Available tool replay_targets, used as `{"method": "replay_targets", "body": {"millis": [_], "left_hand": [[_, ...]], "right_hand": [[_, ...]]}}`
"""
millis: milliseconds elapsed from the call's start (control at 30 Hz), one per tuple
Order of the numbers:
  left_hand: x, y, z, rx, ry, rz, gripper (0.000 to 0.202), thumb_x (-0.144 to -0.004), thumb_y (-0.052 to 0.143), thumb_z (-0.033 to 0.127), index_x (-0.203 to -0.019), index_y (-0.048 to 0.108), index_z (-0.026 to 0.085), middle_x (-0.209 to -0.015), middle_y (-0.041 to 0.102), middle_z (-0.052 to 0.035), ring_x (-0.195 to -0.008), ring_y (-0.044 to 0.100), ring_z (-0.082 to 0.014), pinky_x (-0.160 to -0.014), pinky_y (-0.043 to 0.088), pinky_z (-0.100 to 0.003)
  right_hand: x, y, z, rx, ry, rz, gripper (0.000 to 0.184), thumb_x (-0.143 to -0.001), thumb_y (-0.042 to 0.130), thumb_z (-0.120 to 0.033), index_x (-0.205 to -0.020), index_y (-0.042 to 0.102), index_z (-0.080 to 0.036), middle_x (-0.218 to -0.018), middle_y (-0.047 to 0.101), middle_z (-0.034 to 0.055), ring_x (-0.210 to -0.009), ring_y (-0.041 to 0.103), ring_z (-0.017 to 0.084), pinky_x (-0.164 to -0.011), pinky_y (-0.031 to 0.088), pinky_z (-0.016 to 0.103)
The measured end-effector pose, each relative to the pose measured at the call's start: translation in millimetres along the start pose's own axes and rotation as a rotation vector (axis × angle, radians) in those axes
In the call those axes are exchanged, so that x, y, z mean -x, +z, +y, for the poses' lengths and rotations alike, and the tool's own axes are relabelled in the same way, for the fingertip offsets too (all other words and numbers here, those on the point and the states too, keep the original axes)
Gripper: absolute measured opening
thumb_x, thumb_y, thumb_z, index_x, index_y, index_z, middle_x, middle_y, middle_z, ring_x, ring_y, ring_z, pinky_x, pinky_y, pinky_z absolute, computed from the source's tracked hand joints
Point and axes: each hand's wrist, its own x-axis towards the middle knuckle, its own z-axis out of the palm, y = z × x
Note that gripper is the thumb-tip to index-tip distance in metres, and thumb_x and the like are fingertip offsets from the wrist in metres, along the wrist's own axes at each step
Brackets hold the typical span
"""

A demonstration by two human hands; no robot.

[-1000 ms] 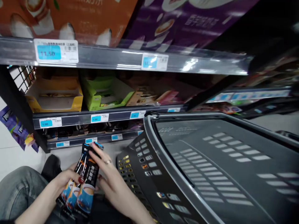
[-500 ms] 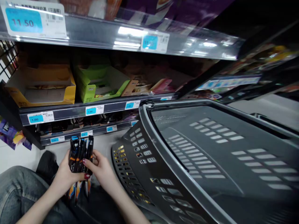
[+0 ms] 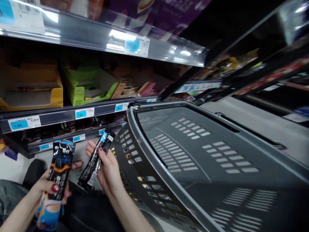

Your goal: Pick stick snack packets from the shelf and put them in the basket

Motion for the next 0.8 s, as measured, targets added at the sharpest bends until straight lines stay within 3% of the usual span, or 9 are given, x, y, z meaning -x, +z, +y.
{"method": "replay_targets", "body": {"millis": [67,133,267,433,600,800], "left_hand": [[2,-7.3,-7,-0.004,-0.082,-0.178,0.061,-0.055,0.074,0.016,-0.113,0.059,0.019,-0.063,0.071,-0.0071,-0.049,0.064,-0.0174,-0.044,0.045,-0.021],[2,-9.4,-13,-0.013,-0.110,-0.260,0.069,-0.053,0.076,0.016,-0.119,0.055,0.019,-0.063,0.071,-0.0070,-0.046,0.063,-0.0168,-0.044,0.046,-0.022],[-2,-0.7,-14,-0.115,-0.018,-0.111,0.073,-0.053,0.075,0.018,-0.122,0.051,0.014,-0.060,0.067,-0.0054,-0.047,0.061,-0.0161,-0.044,0.043,-0.022],[4,7.5,4,-0.099,0.214,0.073,0.067,-0.058,0.069,0.023,-0.121,0.051,0.013,-0.061,0.062,-0.0032,-0.050,0.055,-0.0155,-0.048,0.038,-0.025],[11,6.7,12,-0.068,0.330,0.067,0.058,-0.061,0.065,0.026,-0.117,0.054,0.012,-0.062,0.057,-0.0030,-0.053,0.051,-0.0149,-0.050,0.035,-0.026],[16,-0.6,14,-0.018,0.403,0.050,0.053,-0.064,0.058,0.030,-0.115,0.055,0.014,-0.065,0.054,-0.0036,-0.056,0.049,-0.0147,-0.048,0.037,-0.025]], "right_hand": [[0,1,4,-0.046,-0.072,0.042,0.032,-0.070,0.070,-0.033,-0.094,0.057,-0.018,-0.108,0.064,0.0115,-0.104,0.059,0.026,-0.092,0.045,0.046],[2,3,9,-0.075,-0.100,0.046,0.033,-0.072,0.069,-0.032,-0.099,0.055,-0.020,-0.114,0.062,0.0101,-0.107,0.057,0.025,-0.094,0.042,0.046],[6,4,8,-0.036,-0.117,-0.012,0.032,-0.071,0.070,-0.031,-0.098,0.058,-0.021,-0.111,0.064,0.0077,-0.105,0.058,0.023,-0.095,0.041,0.043],[9,-1,-10,0.193,-0.165,-0.011,0.021,-0.067,0.074,-0.029,-0.082,0.066,-0.016,-0.085,0.070,0.0047,-0.085,0.064,0.019,-0.084,0.049,0.034],[17,1,-17,0.249,-0.124,-0.084,0.021,-0.069,0.070,-0.035,-0.074,0.069,-0.015,-0.069,0.068,0.0035,-0.064,0.063,0.018,-0.059,0.056,0.032],[21,8,-7,0.127,-0.061,-0.122,0.018,-0.070,0.071,-0.034,-0.075,0.071,-0.016,-0.070,0.069,0.0032,-0.066,0.065,0.019,-0.063,0.057,0.035]]}}
